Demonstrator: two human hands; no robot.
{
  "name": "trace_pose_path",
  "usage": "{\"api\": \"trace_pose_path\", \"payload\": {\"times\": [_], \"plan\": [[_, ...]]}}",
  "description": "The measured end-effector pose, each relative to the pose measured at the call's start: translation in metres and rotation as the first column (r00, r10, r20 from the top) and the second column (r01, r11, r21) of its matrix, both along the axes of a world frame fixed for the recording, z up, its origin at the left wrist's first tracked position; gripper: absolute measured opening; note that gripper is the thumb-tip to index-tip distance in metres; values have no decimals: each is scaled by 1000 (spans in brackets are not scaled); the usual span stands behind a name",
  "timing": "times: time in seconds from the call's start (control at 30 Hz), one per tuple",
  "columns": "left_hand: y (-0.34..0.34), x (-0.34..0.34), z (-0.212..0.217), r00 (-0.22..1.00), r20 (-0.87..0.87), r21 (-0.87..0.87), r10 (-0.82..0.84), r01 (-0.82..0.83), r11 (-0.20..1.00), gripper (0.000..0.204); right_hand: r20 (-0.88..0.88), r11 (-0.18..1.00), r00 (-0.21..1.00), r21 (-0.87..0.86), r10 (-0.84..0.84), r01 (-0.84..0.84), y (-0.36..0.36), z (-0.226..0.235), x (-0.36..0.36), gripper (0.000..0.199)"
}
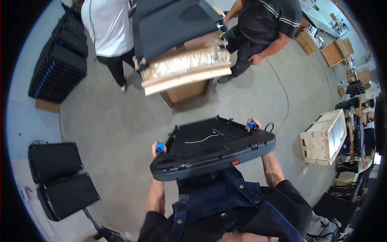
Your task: Assembling a treadmill by attaching components and securing them with power tools.
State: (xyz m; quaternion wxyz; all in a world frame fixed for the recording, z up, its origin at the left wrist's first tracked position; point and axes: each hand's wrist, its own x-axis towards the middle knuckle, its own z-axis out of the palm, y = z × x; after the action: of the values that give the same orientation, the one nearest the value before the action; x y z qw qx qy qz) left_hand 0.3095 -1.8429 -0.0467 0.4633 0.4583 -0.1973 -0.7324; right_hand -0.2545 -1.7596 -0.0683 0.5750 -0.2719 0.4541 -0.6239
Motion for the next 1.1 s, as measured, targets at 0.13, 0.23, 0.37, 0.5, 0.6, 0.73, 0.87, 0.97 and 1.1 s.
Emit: {"api": "trace_pose_path", "payload": {"times": [0.13,0.23,0.37,0.5,0.6,0.73,0.87,0.97,1.1], "plan": [[-52,-25,-13,975,-80,-81,209,-216,973,36,117,947,991,305,72,-105,-133,15,-21,44],[-90,-10,-21,981,97,-358,170,-125,925,42,135,962,977,244,-163,126,-196,36,7,46],[-150,-64,28,992,11,-221,127,-121,968,47,-425,885,886,320,-184,337,-166,31,-20,49],[-194,-46,10,974,166,-61,151,-142,988,45,-416,876,908,421,-43,234,-63,13,24,41],[-217,4,-3,949,302,-51,91,-79,996,47,-424,775,906,571,-4,270,73,-7,101,36],[-228,-38,-8,946,322,-62,24,-4,998,51,-393,402,877,781,-277,477,375,-76,205,33],[-180,-29,-62,714,689,-71,-129,243,968,54,-401,-196,607,906,-686,376,537,-53,376,29],[-52,-16,-127,581,441,400,-684,555,730,61,-323,-145,681,941,-657,306,607,-59,485,32],[163,-17,-155,-345,117,614,-931,762,-206,28,-191,-10,397,910,-898,414,617,-63,572,31]]}}
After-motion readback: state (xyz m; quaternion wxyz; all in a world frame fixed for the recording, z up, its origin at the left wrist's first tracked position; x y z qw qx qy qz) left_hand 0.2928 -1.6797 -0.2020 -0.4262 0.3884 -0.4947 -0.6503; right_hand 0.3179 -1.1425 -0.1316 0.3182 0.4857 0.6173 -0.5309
